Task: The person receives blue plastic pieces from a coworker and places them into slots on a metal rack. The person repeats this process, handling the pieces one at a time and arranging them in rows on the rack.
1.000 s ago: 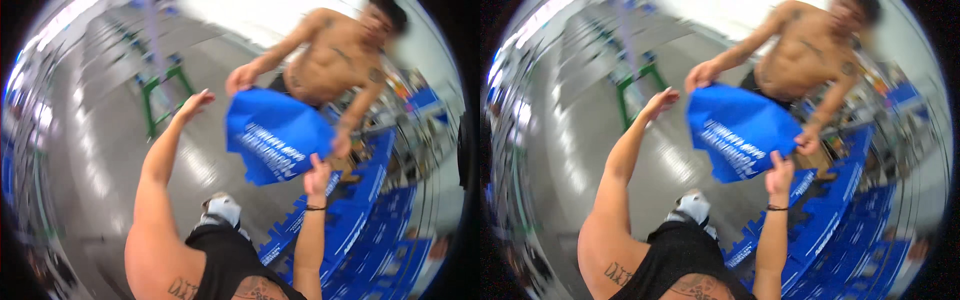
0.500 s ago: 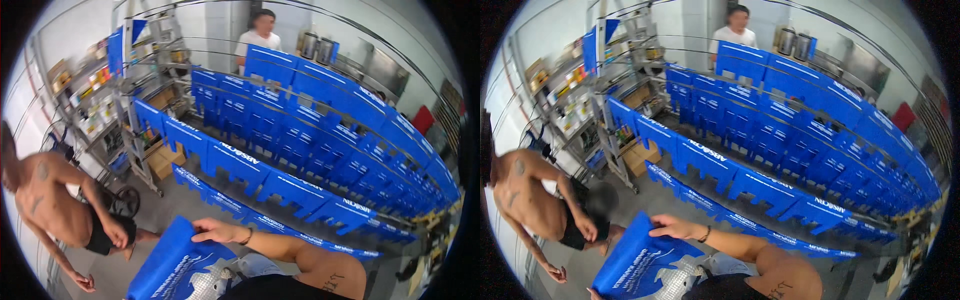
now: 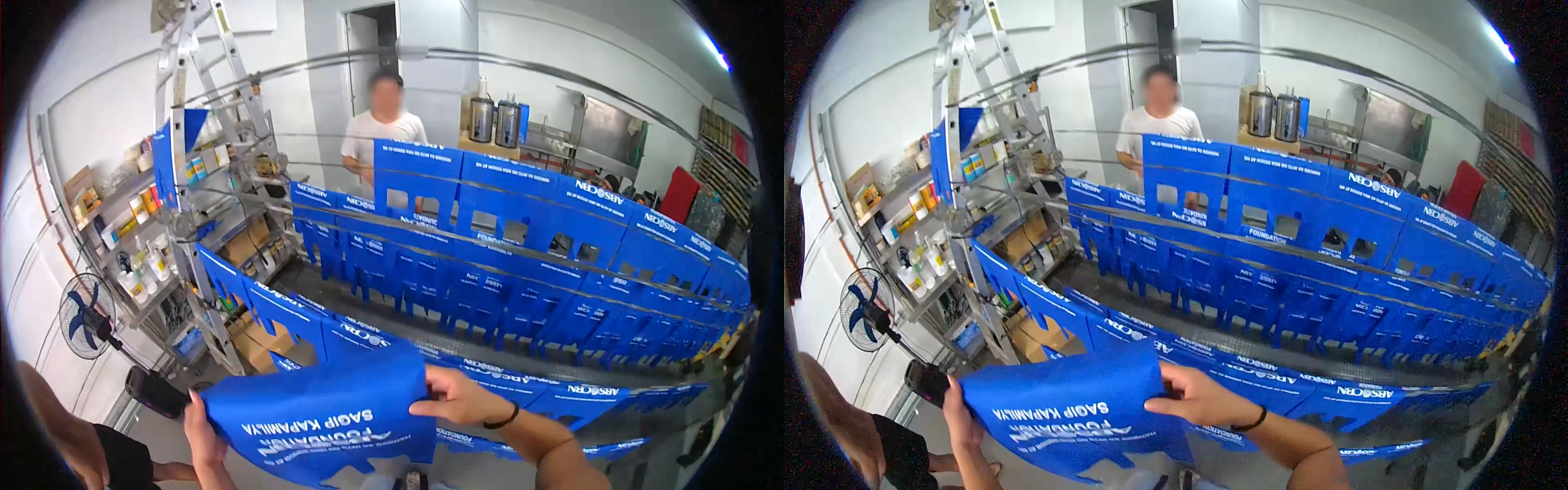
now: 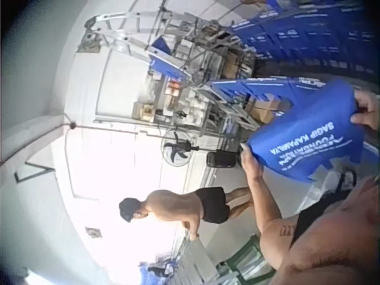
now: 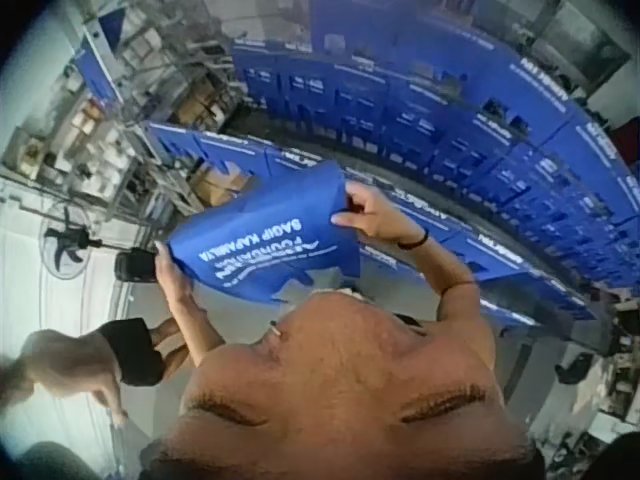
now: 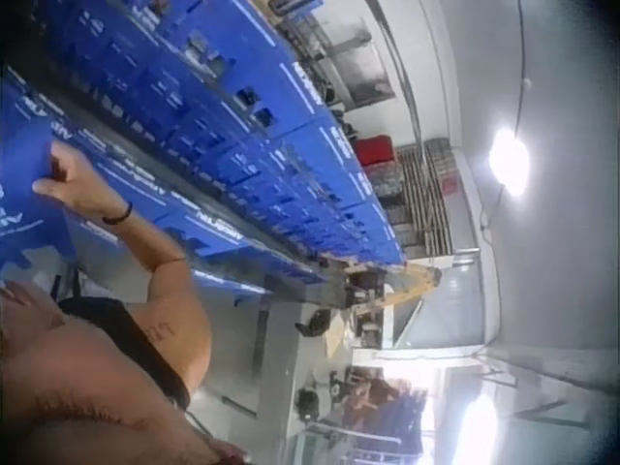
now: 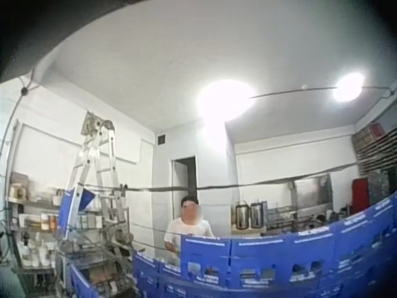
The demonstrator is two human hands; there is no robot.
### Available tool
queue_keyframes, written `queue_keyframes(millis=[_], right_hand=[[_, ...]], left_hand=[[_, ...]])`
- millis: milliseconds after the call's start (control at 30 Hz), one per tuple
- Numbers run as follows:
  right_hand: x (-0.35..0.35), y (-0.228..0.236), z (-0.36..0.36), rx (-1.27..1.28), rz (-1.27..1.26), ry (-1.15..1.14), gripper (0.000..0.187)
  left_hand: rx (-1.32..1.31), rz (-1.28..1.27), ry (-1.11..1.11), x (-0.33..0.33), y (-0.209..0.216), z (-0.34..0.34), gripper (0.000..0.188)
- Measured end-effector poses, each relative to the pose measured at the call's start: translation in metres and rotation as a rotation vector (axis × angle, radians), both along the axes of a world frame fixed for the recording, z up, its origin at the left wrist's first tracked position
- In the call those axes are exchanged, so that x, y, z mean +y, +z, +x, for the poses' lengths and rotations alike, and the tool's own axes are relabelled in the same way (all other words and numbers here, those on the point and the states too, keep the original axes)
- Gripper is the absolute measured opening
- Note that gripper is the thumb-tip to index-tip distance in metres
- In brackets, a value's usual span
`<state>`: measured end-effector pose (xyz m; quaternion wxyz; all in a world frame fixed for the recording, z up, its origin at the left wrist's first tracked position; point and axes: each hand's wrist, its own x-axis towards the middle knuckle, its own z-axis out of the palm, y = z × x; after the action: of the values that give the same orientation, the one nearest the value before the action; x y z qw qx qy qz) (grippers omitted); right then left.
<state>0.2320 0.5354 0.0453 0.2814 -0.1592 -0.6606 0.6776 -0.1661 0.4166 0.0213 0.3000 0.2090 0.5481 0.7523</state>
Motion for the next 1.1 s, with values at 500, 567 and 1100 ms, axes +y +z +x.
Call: queue_keyframes(millis=[500,567,1100], right_hand=[[0.444,0.205,-0.096,0.188,0.102,-0.559,0.028],[0.501,0.202,-0.104,0.229,0.166,-0.587,0.032],[0.686,0.167,-0.153,0.046,0.345,-1.094,0.062]], left_hand=[[0.137,0.357,-0.956,0.604,0.248,-0.103,0.036],[0.184,0.378,-1.041,0.672,0.259,-0.109,0.035],[0.378,0.236,-0.994,0.91,0.226,-0.126,0.052]])
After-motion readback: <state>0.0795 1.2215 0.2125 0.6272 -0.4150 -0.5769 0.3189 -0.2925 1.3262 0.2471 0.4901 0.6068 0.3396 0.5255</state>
